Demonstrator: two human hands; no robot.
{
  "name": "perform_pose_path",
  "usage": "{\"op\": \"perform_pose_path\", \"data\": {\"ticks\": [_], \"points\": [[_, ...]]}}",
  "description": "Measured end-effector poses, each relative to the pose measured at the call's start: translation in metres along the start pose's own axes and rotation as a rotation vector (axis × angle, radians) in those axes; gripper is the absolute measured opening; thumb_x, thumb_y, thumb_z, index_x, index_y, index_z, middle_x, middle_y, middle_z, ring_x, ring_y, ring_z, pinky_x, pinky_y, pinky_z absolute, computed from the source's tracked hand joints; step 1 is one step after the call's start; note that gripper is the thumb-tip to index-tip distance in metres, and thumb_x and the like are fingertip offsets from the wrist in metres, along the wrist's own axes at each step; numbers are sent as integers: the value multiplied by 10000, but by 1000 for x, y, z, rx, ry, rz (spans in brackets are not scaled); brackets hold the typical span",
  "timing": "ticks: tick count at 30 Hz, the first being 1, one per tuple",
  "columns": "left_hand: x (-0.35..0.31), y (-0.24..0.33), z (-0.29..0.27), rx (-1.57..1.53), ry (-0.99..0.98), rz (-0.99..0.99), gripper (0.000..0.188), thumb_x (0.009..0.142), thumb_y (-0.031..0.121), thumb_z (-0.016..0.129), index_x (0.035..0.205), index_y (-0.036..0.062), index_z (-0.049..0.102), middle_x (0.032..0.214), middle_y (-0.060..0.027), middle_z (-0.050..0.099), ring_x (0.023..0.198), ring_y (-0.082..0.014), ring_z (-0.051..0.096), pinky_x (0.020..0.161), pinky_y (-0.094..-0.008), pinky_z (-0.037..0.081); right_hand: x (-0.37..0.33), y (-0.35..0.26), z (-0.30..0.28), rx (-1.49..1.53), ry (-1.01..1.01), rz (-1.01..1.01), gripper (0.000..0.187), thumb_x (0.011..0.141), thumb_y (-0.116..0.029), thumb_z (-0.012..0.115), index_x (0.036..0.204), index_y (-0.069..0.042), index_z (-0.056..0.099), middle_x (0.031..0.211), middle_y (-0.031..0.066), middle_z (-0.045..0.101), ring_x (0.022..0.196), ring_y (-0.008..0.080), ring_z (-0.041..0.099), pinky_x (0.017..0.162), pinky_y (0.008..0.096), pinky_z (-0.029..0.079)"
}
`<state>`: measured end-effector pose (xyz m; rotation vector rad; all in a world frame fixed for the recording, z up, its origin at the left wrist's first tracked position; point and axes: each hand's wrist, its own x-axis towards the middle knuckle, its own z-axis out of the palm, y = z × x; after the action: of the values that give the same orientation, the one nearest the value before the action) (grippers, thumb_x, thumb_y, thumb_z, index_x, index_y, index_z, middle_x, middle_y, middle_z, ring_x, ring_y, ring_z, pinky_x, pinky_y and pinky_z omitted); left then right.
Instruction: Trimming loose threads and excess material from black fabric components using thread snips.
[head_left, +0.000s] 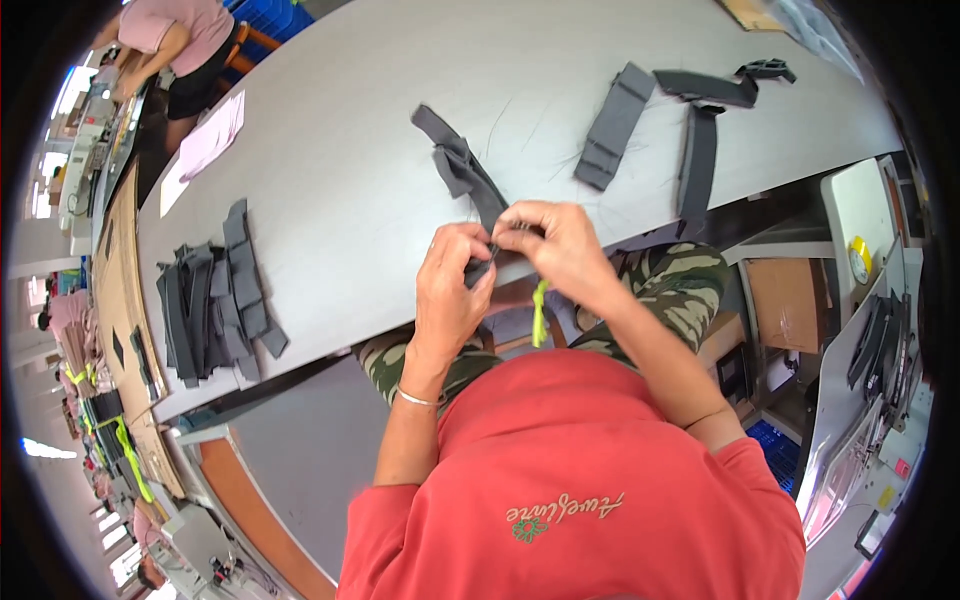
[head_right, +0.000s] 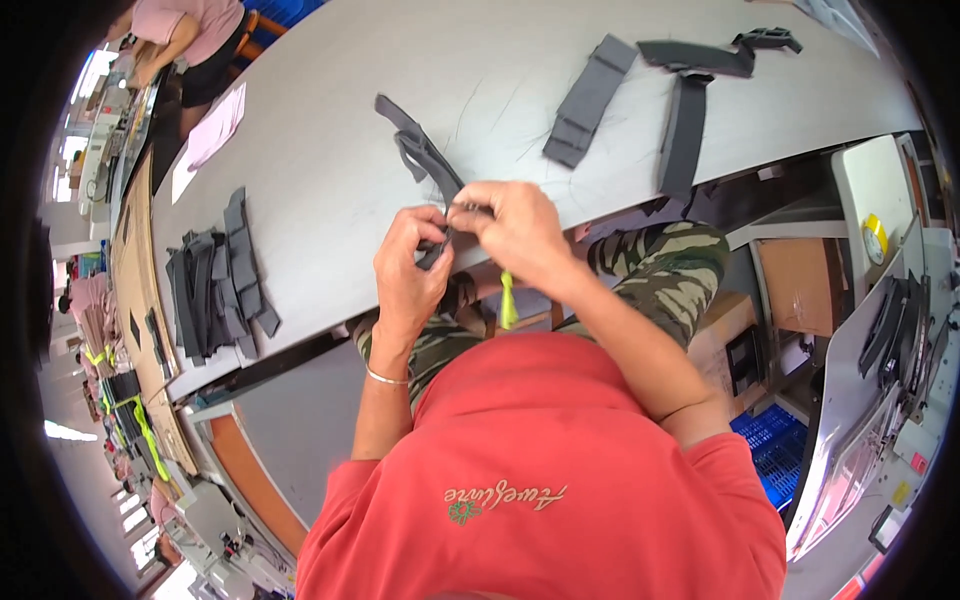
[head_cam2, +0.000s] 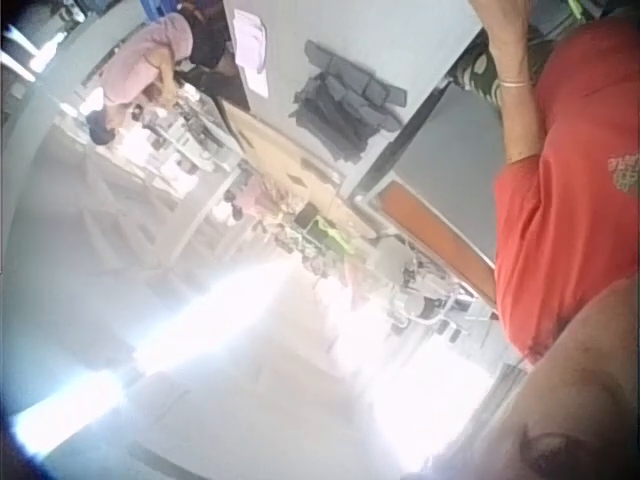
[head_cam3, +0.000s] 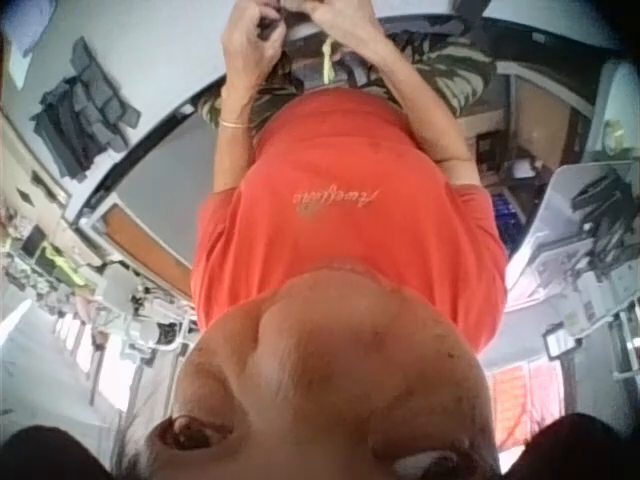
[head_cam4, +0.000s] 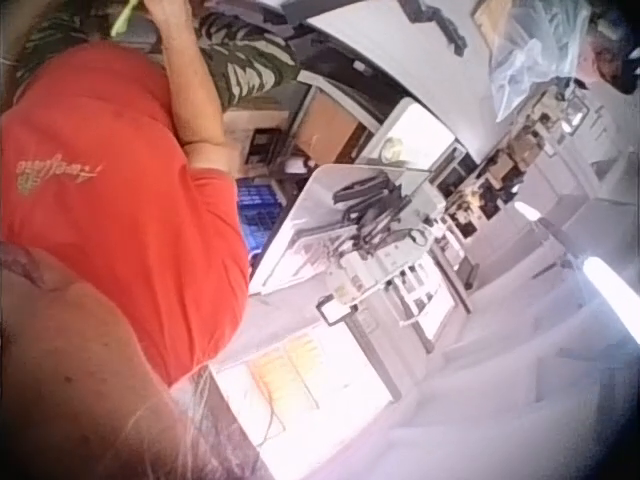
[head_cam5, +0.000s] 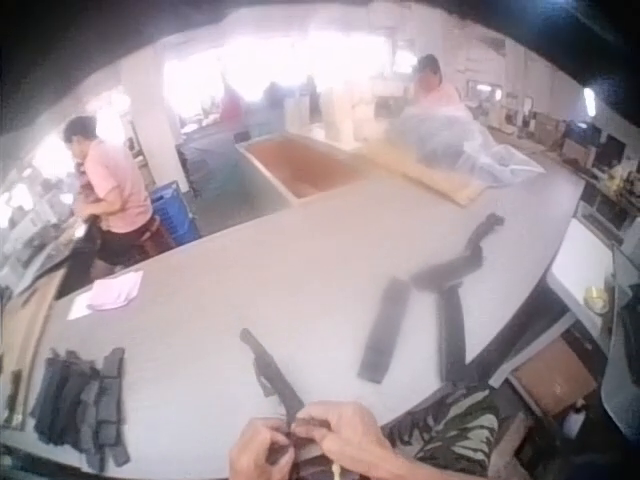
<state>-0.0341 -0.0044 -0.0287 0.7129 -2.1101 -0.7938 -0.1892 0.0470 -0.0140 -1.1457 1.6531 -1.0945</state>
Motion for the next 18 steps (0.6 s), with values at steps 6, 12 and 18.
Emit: {"op": "perform_pose_path", "data": {"ticks": [6,12,18], "points": [[5,5,11,-135,61,-12,286,613,-132,626,803,31,486,892,-112,572,839,-267,568,734,-339,472,0,7,2,460,19,-25,111,855,-124,627,822,-19,638,673,-32,566,582,98,491,543,275,395],[3,-3,20,-275,16,-102,199,709,-68,650,801,37,509,845,-69,522,799,-180,511,746,-264,421,4,23,1,720,-50,195,135,909,-226,620,868,-98,613,678,-102,437,551,8,296,486,200,216],[6,-5,22,-554,-46,-414,92,890,91,602,867,12,563,700,19,503,651,-54,426,595,-210,360,8,20,-5,669,-7,128,141,899,-216,627,849,-85,638,652,-101,465,548,-3,334,472,195,231]]}}
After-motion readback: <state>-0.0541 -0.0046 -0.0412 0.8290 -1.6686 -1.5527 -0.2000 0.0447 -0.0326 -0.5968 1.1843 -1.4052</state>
